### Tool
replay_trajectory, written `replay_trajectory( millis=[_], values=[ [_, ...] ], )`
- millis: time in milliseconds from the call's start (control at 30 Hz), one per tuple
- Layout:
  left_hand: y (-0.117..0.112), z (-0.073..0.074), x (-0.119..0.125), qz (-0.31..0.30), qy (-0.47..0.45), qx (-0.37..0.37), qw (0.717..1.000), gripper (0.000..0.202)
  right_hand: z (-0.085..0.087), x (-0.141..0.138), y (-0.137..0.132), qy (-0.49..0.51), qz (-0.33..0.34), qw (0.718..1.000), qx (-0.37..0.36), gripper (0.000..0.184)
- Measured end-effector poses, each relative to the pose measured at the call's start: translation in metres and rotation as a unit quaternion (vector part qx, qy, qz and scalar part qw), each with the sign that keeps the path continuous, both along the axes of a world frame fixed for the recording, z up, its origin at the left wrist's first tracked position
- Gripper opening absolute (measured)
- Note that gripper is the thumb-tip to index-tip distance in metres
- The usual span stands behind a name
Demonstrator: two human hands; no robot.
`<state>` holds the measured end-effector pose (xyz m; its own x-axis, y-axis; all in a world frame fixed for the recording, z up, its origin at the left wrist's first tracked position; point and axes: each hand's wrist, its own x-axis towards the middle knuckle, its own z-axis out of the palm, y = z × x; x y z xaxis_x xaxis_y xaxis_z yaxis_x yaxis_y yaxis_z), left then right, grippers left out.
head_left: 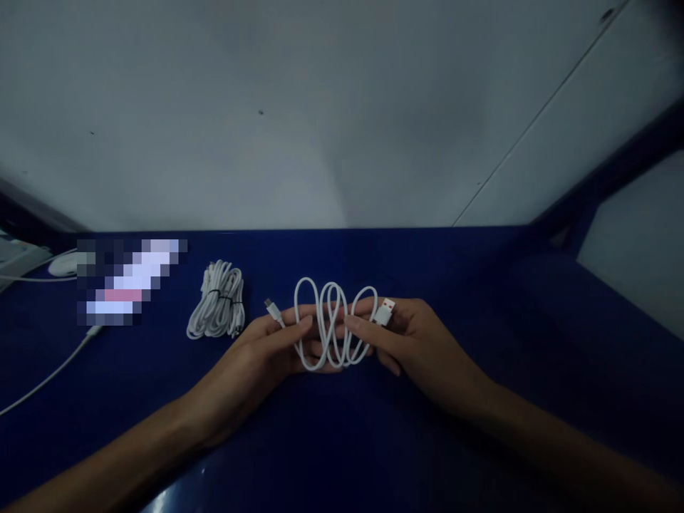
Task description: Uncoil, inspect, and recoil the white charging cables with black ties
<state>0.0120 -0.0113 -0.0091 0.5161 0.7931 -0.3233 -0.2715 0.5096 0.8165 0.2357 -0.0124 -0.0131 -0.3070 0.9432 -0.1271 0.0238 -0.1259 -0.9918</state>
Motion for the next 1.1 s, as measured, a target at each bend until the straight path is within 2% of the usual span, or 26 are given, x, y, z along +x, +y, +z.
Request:
replay_trajectory(
  millis=[200,400,533,700,833,967,1100],
  values=[
    [0.000,0.000,0.002,-0.020,-0.011,0.014,1.000,0.040,-0.004,0.002,0.000,-0.003,0.028,1.000,-0.003,0.024],
    [0.000,-0.004,0.001,-0.051,-0.014,-0.009,0.999,0.045,0.001,0.002,-0.001,0.052,0.110,0.992,-0.012,0.021],
    [0.000,-0.004,0.001,-0.072,-0.018,0.003,0.997,0.049,0.005,0.001,-0.005,0.052,0.153,0.987,0.013,0.023],
    [0.000,-0.003,0.001,-0.087,-0.013,0.020,0.996,0.046,0.004,0.001,-0.009,-0.058,0.094,0.992,0.054,0.015],
    [0.002,-0.004,0.001,-0.093,-0.015,0.022,0.995,0.041,0.001,0.000,-0.009,-0.016,0.067,0.997,0.032,0.014],
    [0.000,-0.003,0.000,-0.105,-0.008,0.017,0.994,0.031,0.000,-0.001,-0.009,-0.006,0.044,0.998,0.046,0.036],
    [-0.002,-0.003,-0.002,-0.128,0.009,-0.002,0.992,0.027,-0.002,-0.002,-0.010,-0.081,0.043,0.986,0.140,0.057]
  ],
)
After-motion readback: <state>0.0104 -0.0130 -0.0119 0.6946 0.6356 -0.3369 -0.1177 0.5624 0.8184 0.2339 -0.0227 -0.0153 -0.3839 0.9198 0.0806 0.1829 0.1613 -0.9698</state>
